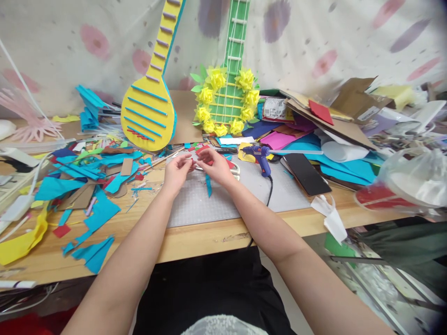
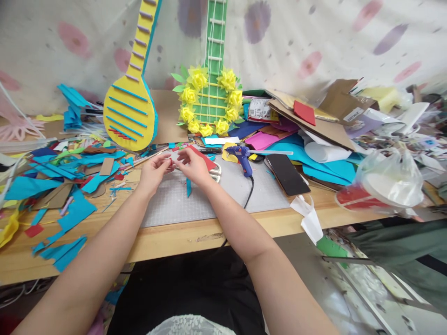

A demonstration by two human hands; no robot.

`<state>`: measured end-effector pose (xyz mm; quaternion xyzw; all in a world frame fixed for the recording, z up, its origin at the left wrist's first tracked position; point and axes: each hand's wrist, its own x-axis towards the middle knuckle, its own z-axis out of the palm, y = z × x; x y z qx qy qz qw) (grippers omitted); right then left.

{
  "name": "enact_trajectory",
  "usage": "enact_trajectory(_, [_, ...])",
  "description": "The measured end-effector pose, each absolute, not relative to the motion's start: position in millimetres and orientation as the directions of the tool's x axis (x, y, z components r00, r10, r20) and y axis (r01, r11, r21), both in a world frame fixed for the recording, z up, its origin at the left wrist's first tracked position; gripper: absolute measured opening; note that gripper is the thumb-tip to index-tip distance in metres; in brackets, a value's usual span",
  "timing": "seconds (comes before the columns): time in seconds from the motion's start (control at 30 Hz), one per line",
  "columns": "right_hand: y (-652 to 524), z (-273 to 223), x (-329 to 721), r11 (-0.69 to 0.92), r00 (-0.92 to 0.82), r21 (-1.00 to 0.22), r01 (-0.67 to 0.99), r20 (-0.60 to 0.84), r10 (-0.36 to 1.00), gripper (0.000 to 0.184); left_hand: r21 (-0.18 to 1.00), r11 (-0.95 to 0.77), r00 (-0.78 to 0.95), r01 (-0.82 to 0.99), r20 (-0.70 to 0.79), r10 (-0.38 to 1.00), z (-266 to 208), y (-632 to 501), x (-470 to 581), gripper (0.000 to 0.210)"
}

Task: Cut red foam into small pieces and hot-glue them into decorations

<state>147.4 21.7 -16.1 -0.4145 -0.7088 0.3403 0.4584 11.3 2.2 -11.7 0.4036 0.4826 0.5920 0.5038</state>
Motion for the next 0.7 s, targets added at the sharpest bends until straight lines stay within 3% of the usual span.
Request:
enact_trajectory(0.13, [23.5, -11.4, 152.6, 0.439, -0.258, -0.876, 0.199, 0.386, 0.886, 0.026, 0.987, -0.139, -0.104, -0.078, 0.13, 0.986, -20.1, 2.4, 11.7, 0.036])
enact_trajectory(0.27, [22.1, -11.4, 152.8, 0.448, -0.301, -0.862, 0.239, 0.373, 0.878, 0.025, 0.981, -0.193, -0.083, -0.012, 0.191, 0.978, -28.4, 5.0, 8.7, 0.036])
enact_trajectory(0.5, [25.8, -17.3, 151.3, 0.43, -0.24, -0.861, 0.272, 0.372, 0.897, 0.021, 0.98, -0.195, -0.037, -0.05, 0.193, 0.98, -29.8, 5.9, 9.1, 0.035])
enact_trajectory(0.7, [24.0, -15.0, 151.1, 0.436, -0.214, -0.857, 0.275, 0.388, 0.897, 0.021, 0.987, -0.109, -0.061, -0.118, 0.102, 0.993, -22.1, 3.0, 12.3, 0.034])
